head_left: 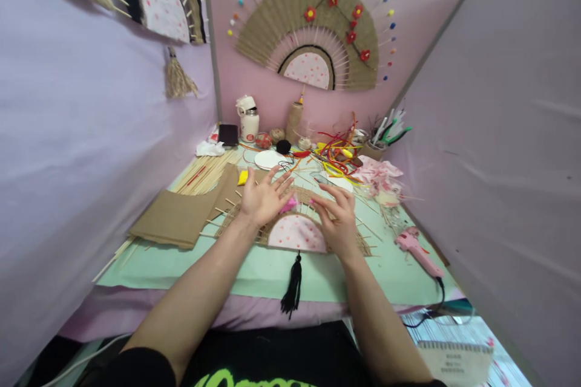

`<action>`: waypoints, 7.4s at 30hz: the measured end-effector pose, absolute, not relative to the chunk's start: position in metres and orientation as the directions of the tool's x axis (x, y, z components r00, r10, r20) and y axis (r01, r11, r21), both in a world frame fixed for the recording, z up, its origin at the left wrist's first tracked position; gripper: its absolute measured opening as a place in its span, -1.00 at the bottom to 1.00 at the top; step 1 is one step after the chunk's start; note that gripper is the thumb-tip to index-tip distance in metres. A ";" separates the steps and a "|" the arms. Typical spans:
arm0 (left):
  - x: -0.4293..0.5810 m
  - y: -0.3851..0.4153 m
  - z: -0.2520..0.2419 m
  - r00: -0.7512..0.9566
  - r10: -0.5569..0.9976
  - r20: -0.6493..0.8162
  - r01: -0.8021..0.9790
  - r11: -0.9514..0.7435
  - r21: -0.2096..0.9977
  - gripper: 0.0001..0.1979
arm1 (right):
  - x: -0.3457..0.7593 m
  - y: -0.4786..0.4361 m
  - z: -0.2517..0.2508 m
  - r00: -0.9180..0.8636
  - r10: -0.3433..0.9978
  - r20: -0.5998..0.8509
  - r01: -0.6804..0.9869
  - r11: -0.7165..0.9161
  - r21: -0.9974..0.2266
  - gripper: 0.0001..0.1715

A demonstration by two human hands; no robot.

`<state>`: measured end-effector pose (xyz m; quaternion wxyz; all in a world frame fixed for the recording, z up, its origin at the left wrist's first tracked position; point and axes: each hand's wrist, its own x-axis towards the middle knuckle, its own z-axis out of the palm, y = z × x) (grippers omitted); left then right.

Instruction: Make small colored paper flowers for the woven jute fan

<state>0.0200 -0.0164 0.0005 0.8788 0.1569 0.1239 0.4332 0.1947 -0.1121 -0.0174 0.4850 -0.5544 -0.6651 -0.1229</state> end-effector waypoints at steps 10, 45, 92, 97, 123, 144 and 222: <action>0.022 -0.017 0.000 0.586 0.806 -0.087 -0.712 0.563 0.420 -0.39 | 0.296 -0.134 -0.061 -0.012 0.730 0.684 0.977 0.154 -0.147 -0.76; 0.023 -0.016 -0.001 0.576 0.816 -0.045 -0.697 0.519 0.495 -0.38 | 0.293 -0.137 -0.065 -0.020 0.754 0.657 0.983 0.133 -0.123 -0.80; 0.036 -0.016 -0.023 0.288 0.940 0.183 0.052 -0.206 0.977 -0.52 | 0.244 -0.128 0.010 0.265 0.502 0.824 0.885 0.214 -0.414 -0.79; 0.032 -0.011 -0.043 0.428 0.855 0.292 0.485 -0.490 0.724 -0.47 | 0.199 -0.084 0.013 0.144 0.627 0.766 0.759 0.427 -0.492 -0.84; 0.031 -0.014 -0.023 0.461 0.730 0.504 0.440 -0.681 0.585 -0.71 | 0.198 -0.073 -0.035 0.105 0.743 0.661 0.691 0.424 -0.586 -0.79; 0.031 -0.017 -0.023 0.483 0.721 0.496 0.451 -0.691 0.565 -0.73 | 0.193 -0.075 -0.033 0.095 0.831 0.548 0.585 0.399 -0.706 -0.91; 0.033 -0.017 -0.007 0.283 0.952 0.119 -0.393 0.002 0.919 -0.66 | 0.180 -0.084 -0.022 0.236 0.820 0.521 0.435 0.390 -0.811 -0.77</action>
